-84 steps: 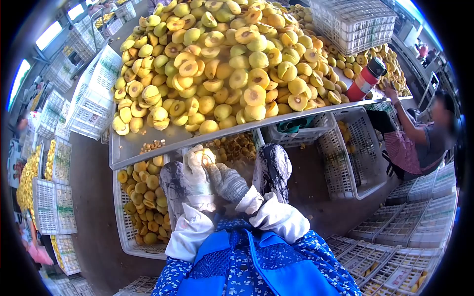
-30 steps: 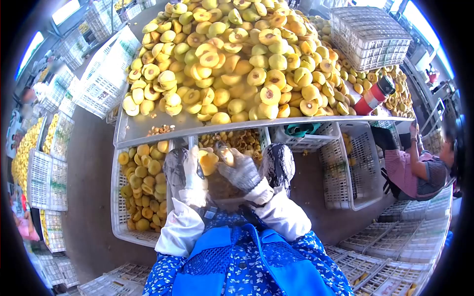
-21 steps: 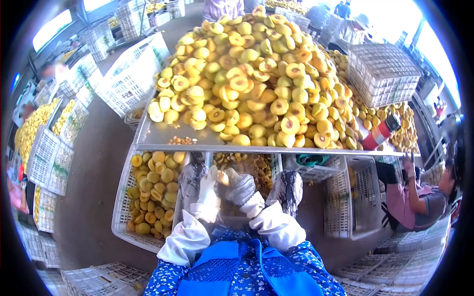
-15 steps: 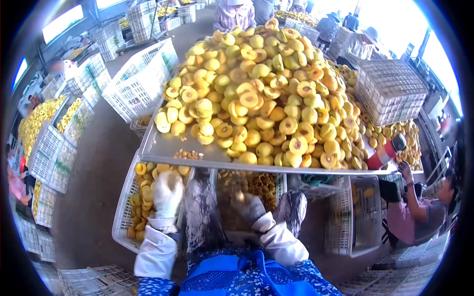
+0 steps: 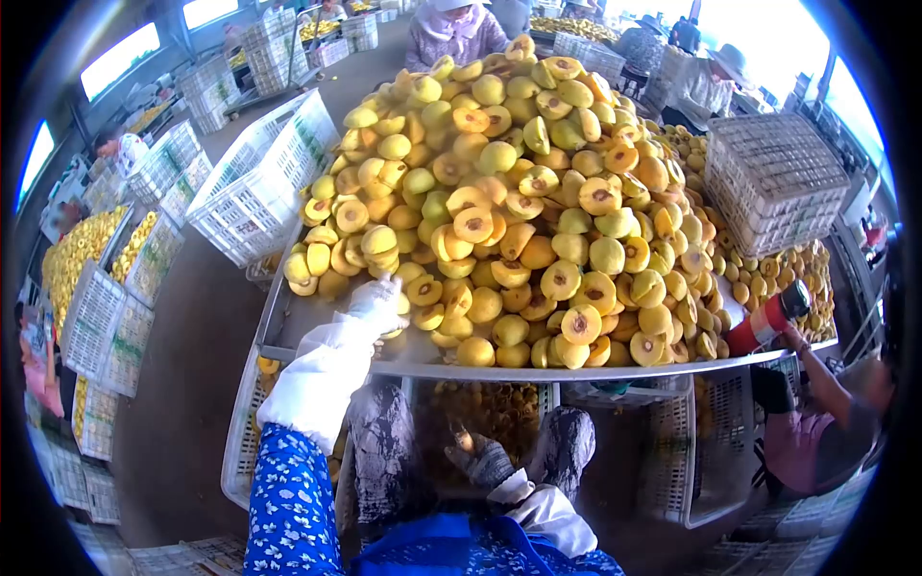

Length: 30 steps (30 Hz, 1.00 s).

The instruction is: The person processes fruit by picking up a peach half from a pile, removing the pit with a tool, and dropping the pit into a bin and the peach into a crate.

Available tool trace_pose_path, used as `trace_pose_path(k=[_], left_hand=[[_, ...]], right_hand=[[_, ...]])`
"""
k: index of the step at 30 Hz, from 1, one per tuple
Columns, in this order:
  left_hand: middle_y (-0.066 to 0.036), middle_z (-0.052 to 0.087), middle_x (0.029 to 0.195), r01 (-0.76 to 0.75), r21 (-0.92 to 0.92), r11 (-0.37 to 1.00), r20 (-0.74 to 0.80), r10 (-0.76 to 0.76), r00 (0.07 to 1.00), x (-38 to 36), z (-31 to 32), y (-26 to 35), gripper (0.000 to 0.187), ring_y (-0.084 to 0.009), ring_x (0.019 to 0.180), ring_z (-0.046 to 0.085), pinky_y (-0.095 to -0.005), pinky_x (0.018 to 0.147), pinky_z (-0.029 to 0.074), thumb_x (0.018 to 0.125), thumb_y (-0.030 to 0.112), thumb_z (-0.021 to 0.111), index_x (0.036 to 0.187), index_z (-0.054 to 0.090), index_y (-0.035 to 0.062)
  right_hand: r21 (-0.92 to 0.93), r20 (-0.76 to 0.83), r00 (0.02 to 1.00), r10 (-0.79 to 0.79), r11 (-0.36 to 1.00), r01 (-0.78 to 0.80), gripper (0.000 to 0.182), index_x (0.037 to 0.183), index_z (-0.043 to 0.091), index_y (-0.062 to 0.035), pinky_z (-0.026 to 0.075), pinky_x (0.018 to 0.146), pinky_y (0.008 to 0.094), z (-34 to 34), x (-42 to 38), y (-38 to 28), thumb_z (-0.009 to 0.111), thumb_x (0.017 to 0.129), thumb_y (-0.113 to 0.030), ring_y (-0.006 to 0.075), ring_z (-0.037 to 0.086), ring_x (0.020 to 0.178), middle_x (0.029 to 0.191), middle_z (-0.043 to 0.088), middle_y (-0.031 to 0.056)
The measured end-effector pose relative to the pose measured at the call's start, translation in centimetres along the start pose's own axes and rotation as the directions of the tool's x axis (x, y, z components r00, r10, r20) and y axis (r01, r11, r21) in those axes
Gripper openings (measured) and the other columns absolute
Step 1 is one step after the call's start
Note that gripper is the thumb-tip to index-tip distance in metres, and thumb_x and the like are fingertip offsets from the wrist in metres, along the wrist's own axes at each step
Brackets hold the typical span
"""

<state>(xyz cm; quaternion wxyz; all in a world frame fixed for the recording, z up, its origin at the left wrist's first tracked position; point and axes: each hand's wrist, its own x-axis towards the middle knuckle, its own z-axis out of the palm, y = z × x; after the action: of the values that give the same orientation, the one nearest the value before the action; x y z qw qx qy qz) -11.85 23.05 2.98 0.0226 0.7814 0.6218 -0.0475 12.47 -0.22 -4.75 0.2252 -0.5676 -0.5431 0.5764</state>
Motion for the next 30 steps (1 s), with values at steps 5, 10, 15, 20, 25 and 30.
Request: trace_pose_path(k=[5,10,15,20,25,30], left_hand=[[-0.010,0.061,0.086,-0.048,-0.876,0.479,-0.227,-0.323,0.919,-4.5,-2.9,2.1,0.045,-0.0240,0.077,0.061,-0.0337,0.071,0.051,0.079,0.037,0.067,0.106,0.053,0.0039],[-0.015,0.064,0.075,-0.021,-0.781,-0.624,0.036,-0.079,0.996,-10.5,-2.7,6.5,0.055,-0.0227,0.053,0.060,-0.0266,0.041,0.045,0.092,0.053,0.036,0.097,0.057,0.0023],[-0.015,0.064,0.078,-0.051,-0.771,-0.635,0.067,-0.161,0.985,-14.0,-1.1,11.5,0.053,-0.0228,0.061,0.061,-0.0280,0.052,0.050,0.092,0.049,0.037,0.099,0.056,0.0006],[-0.015,0.063,0.095,-0.210,-0.905,-0.370,-0.095,-0.305,0.948,-15.8,1.6,13.7,0.030,-0.0223,0.079,0.063,-0.0315,0.068,0.052,0.092,0.024,0.049,0.113,0.049,0.0023],[-0.012,0.060,0.096,-0.240,-0.964,0.111,-0.262,-0.289,0.921,-18.9,-6.3,17.7,0.037,-0.0187,0.084,0.059,-0.0292,0.074,0.050,0.094,0.031,0.041,0.112,0.052,0.0010],[-0.010,0.059,0.096,-0.164,-0.872,-0.462,-0.020,-0.301,0.954,-18.6,-3.9,17.9,0.041,-0.0179,0.085,0.056,-0.0295,0.074,0.048,0.095,0.037,0.040,0.111,0.052,0.0011]], right_hand=[[0.151,-0.161,0.922,-0.352,0.915,0.375,0.040,0.112,0.051,-0.0058,0.048,0.064,0.0383,-1.1,-0.1,-0.6,0.062,0.085,-0.032,0.0320,0.062,0.079,0.084,0.063,0.0164],[-0.324,-0.346,0.733,-0.586,0.808,0.493,0.025,0.106,0.049,-0.0123,0.040,0.050,0.0520,-2.2,-1.2,-4.6,0.048,0.092,-0.032,0.0424,0.058,0.066,0.071,0.059,0.0222],[-0.332,-0.267,0.796,-0.542,0.828,0.452,0.026,0.100,0.050,-0.0080,0.041,0.053,0.0517,-2.7,-3.5,-9.0,0.044,0.092,-0.032,0.0429,0.057,0.063,0.067,0.057,0.0238],[-0.340,-0.265,0.833,-0.486,0.855,0.391,0.036,0.099,0.048,-0.0032,0.041,0.058,0.0544,-2.3,-3.2,-8.2,0.039,0.093,-0.038,0.0461,0.056,0.066,0.069,0.058,0.0284],[-0.467,-0.275,0.751,-0.600,0.767,0.441,0.039,0.100,0.047,-0.0014,0.043,0.057,0.0536,-1.9,-3.4,-8.1,0.037,0.094,-0.039,0.0438,0.058,0.065,0.067,0.058,0.0265],[-0.588,-0.229,0.889,-0.397,0.784,0.199,0.026,0.110,0.052,-0.0066,0.043,0.045,0.0441,-0.5,-1.9,-6.1,0.043,0.091,-0.021,0.0321,0.056,0.054,0.085,0.054,0.0192]])
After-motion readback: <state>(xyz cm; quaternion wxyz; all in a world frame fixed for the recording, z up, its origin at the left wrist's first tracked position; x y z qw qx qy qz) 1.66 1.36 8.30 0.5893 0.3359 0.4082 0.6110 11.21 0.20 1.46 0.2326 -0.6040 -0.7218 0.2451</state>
